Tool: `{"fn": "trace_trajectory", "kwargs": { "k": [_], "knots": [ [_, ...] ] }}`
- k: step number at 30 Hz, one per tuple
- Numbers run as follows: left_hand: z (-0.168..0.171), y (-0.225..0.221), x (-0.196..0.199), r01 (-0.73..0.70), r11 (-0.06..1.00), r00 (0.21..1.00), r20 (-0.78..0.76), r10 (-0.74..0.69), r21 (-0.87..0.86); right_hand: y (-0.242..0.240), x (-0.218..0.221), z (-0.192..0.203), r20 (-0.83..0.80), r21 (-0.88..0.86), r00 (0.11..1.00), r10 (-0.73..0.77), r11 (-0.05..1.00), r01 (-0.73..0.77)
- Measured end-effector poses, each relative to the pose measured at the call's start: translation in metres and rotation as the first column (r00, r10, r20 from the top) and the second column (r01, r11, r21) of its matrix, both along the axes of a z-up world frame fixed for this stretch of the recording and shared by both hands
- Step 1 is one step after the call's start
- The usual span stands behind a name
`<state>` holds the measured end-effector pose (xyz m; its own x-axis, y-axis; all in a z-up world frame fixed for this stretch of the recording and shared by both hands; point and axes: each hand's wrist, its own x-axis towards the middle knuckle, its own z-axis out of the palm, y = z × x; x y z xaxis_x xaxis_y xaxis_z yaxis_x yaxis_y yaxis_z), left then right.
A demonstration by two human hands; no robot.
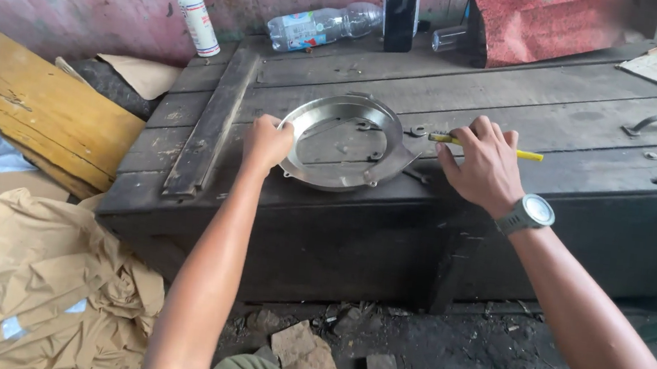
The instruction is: A person uses a small brush to clean or prepare the inner surface of a circular metal ring, likely a motorcycle headlight bezel.
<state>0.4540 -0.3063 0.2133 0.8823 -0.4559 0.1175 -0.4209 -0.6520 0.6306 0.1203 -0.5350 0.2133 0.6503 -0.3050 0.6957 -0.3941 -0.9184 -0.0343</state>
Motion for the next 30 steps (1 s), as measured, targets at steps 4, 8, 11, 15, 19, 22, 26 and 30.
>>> {"fn": "trace_trajectory", "kwargs": {
  "k": [4, 8, 11, 15, 19, 22, 26, 30],
  "knots": [
    [0.072, -0.012, -0.037, 0.048, 0.945, 0.989, 0.117, -0.090, 0.323, 0.011, -0.002, 0.009, -0.006, 0.028, 1.000, 0.006, 1.000, -0.006],
    [0.083, -0.078, -0.020, 0.173, 0.917, 0.789, 0.507, -0.347, 0.358, 0.014, 0.000, 0.008, -0.003, 0.061, 0.999, -0.036, 0.998, 0.036],
    [0.071, -0.158, 0.014, 0.176, 0.847, 0.615, 0.616, -0.493, 0.502, 0.015, -0.001, 0.014, -0.056, 0.155, 0.997, -0.055, 0.986, 0.063],
    [0.061, -0.258, 0.041, 0.015, 0.630, 0.557, 0.517, -0.650, 0.776, 0.014, -0.001, 0.014, -0.093, 0.233, 0.993, -0.076, 0.968, 0.096],
    [0.048, -0.329, 0.063, -0.085, 0.525, 0.544, 0.480, -0.688, 0.847, 0.009, 0.000, 0.016, -0.063, 0.267, 0.995, -0.078, 0.959, 0.092],
    [0.044, -0.356, 0.070, -0.196, 0.418, 0.574, 0.449, -0.685, 0.887, 0.007, 0.001, 0.017, -0.044, 0.253, 0.997, -0.068, 0.964, 0.077],
    [0.041, -0.371, 0.071, -0.317, 0.286, 0.588, 0.424, -0.689, 0.904, 0.006, 0.001, 0.013, -0.031, 0.275, 0.996, -0.083, 0.957, 0.088],
    [0.035, -0.375, 0.075, -0.284, 0.322, 0.594, 0.429, -0.681, 0.903, 0.005, 0.000, 0.011, -0.033, 0.287, 0.996, -0.087, 0.954, 0.092]
  ]
}}
